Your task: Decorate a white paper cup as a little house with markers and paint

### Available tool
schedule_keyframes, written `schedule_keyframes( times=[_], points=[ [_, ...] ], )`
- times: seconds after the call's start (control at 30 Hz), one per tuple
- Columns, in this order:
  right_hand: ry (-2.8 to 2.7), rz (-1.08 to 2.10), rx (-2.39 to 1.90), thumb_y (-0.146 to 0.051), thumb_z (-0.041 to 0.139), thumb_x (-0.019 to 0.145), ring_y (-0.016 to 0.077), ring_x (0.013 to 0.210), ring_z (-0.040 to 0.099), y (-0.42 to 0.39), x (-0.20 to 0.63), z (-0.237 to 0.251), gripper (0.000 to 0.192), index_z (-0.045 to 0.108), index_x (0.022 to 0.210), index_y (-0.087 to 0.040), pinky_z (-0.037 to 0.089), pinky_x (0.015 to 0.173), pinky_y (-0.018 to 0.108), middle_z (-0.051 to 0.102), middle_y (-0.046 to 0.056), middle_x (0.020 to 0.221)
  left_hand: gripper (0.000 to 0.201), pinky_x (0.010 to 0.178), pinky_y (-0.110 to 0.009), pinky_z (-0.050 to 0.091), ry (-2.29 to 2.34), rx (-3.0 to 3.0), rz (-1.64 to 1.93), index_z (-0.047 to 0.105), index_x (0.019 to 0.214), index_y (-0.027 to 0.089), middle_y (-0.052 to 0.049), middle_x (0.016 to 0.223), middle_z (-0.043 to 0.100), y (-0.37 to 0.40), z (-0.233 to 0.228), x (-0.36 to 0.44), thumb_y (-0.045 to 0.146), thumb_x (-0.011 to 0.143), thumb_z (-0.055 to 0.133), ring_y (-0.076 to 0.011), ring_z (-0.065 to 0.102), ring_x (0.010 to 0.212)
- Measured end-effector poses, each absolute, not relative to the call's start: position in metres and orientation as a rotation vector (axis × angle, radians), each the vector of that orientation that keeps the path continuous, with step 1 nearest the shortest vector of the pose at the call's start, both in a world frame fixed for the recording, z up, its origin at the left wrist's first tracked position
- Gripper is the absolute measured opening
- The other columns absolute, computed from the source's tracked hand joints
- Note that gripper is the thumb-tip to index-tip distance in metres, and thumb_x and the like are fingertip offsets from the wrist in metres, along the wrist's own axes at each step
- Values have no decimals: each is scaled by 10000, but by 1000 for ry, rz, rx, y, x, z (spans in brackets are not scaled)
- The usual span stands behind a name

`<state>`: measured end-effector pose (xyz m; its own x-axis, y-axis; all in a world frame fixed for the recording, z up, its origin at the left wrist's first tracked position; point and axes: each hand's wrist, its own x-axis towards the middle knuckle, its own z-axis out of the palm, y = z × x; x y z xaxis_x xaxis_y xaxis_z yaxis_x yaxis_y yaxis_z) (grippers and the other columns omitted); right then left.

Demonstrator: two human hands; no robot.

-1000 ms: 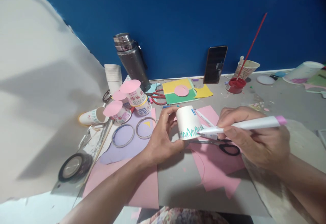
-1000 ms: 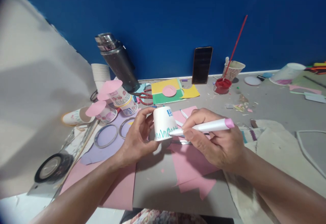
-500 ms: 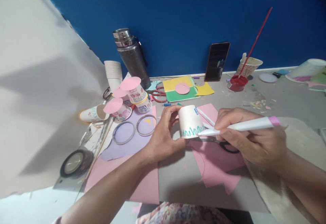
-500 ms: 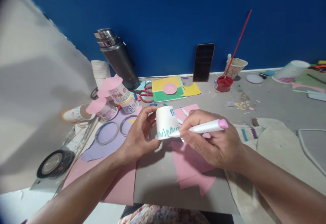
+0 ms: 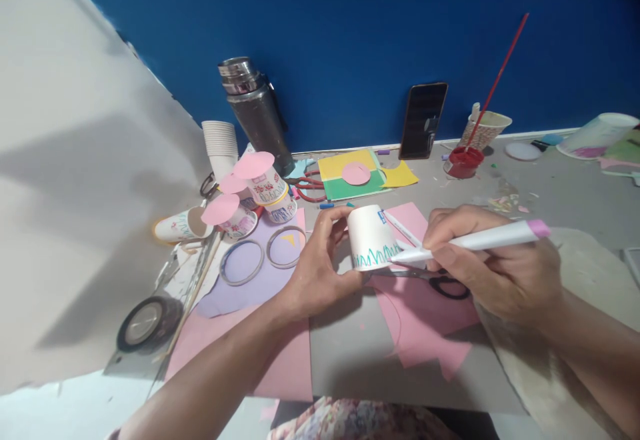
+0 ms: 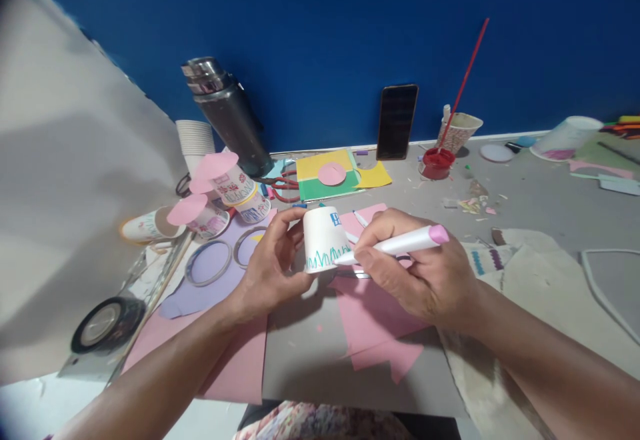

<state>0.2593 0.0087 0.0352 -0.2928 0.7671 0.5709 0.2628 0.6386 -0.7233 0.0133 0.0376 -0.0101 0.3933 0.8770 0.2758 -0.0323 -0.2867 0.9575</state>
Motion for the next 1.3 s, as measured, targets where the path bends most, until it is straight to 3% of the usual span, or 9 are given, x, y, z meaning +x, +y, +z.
schedule_keyframes(
  times=[0.6, 1.1, 1.3],
  points=[
    [-1752, 662, -795, -219, 625, 1019, 140, 544, 584, 10, 257, 37, 119, 695, 933, -262, 423, 466, 297, 638, -25, 707, 765, 1205, -517, 450, 803, 1459, 1077, 462, 1329, 282, -111, 1446, 560, 34, -7, 15, 90, 679, 818, -336, 558, 1425],
    [-1707, 641, -833, -218, 628, 1015, 123, 517, 557, 10, 259, 35, 129, 687, 907, -255, 406, 459, 286, 631, -40, 673, 692, 1145, -434, 507, 779, 1466, 1090, 485, 1299, 297, -81, 1422, 588, 33, -6, 15, 150, 724, 841, -292, 604, 1379],
    [-1594, 624, -815, -223, 623, 1018, 129, 533, 617, 10, 257, 41, 197, 692, 834, -242, 453, 455, 271, 645, -28, 664, 693, 1095, -404, 533, 751, 1469, 1108, 477, 1296, 301, -80, 1413, 608, 34, -4, 16, 164, 729, 852, -283, 623, 1354]
  ],
)
